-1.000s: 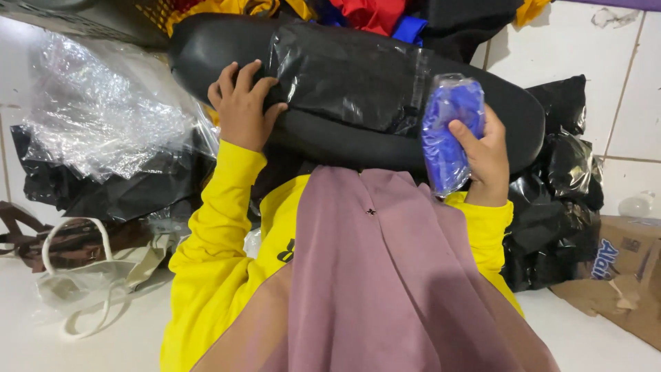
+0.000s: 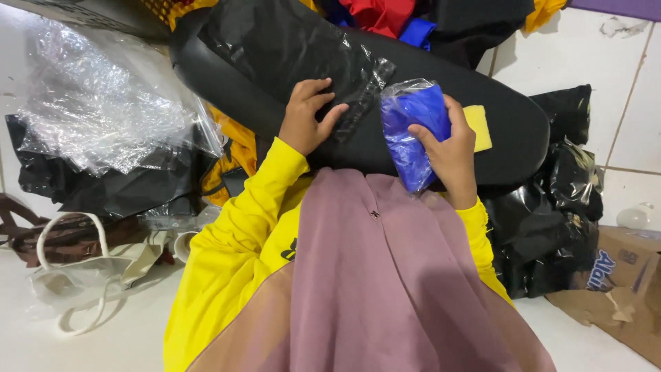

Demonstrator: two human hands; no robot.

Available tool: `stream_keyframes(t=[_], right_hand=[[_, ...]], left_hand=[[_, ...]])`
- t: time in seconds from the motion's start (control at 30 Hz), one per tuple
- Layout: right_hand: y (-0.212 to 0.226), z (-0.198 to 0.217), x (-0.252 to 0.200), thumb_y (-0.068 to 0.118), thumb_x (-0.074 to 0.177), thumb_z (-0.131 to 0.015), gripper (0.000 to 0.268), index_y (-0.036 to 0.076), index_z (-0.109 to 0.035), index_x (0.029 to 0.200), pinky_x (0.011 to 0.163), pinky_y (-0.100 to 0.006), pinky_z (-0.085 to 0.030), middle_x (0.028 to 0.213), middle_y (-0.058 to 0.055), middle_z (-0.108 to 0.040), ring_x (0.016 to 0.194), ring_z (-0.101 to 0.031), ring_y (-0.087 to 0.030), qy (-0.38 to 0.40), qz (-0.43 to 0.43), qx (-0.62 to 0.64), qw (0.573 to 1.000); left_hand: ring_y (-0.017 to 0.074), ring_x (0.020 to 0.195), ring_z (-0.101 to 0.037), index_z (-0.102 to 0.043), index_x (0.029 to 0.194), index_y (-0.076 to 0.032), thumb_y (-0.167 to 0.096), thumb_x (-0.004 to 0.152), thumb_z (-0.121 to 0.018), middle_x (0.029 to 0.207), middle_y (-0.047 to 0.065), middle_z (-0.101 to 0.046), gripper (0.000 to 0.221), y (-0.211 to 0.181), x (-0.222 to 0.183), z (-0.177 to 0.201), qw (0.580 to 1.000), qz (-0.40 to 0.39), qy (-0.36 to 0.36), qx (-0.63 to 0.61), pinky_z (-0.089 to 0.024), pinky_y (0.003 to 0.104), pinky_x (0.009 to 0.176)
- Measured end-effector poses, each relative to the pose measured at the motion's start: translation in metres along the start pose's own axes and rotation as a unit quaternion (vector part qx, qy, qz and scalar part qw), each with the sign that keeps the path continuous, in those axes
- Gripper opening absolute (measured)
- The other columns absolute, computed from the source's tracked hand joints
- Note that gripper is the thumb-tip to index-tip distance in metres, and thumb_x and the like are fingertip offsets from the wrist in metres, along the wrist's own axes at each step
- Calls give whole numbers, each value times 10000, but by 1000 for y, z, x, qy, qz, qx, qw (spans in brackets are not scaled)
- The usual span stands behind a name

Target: Cleaning a fabric cover with a sponge, folding it, and packaging it into plastic and mailer bags.

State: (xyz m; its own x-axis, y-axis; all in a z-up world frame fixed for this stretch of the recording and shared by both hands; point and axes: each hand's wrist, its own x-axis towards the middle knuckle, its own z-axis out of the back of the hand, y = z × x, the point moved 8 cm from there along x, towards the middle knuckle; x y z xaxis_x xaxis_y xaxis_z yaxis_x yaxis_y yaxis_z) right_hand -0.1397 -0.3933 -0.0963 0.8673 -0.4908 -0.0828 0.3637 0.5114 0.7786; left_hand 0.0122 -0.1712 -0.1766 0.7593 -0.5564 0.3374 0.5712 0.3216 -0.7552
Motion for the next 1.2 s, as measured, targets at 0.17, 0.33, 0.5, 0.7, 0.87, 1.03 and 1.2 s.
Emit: stream_keyframes(t=[0.17,0.33,0.5,0.7,0.87,1.03,1.2], right_hand=[[10,-9,7,372,918,-876,656,91,-561,1421,906,-610,-532,1212,-232,-679,1142,-649,-481,-4,49,-18,999],[21,-22,11,306,914,-892,610,65,-603,1395,866,-592,-553,1184,-236,-698,1104,-667,-479,-10,86,-36,996],[33,-28,15,297,906,-894,556,18,-667,1330,786,-541,-574,1058,-243,-728,971,-709,-473,-29,122,-105,987],[16,-61,23,395,795,-899,539,148,-717,1238,743,-486,-573,928,-150,-756,934,-732,-410,96,59,-49,992],[8,-53,21,449,834,-847,561,202,-498,1198,725,-424,-533,844,-80,-722,827,-716,-319,113,-15,-39,993],[-20,-73,24,323,837,-819,528,174,-386,1101,670,-421,-496,782,-124,-663,741,-665,-313,110,-26,15,993],[-52,-78,32,199,937,-728,280,114,-464,973,631,-376,-497,720,-131,-610,680,-643,-275,60,5,52,997]], left_hand=[[307,1151,-642,-770,977,41,-40,877,-824,1068,127,-698,140,2,1,-1,999,-39,1,38,-527,364,1011],[278,1058,-689,-775,912,5,-7,892,-783,955,86,-717,25,6,2,2,998,-30,-48,2,-565,352,942],[330,958,-716,-768,926,-14,-8,894,-787,956,107,-744,38,-45,8,37,987,-62,-130,-65,-586,408,877],[306,919,-723,-774,923,-20,-9,867,-809,982,101,-754,67,-78,-4,28,985,-118,-122,-32,-604,399,858],[299,887,-723,-772,913,-18,-3,864,-802,975,94,-760,59,-85,-21,27,982,-119,-135,-52,-597,385,827],[291,853,-710,-769,910,-29,-13,864,-799,995,86,-766,58,-91,-31,19,980,-130,-135,-63,-599,371,790],[308,840,-718,-754,922,-2,-8,894,-772,984,118,-753,35,-86,-33,8,987,-115,-98,-59,-607,379,761]])
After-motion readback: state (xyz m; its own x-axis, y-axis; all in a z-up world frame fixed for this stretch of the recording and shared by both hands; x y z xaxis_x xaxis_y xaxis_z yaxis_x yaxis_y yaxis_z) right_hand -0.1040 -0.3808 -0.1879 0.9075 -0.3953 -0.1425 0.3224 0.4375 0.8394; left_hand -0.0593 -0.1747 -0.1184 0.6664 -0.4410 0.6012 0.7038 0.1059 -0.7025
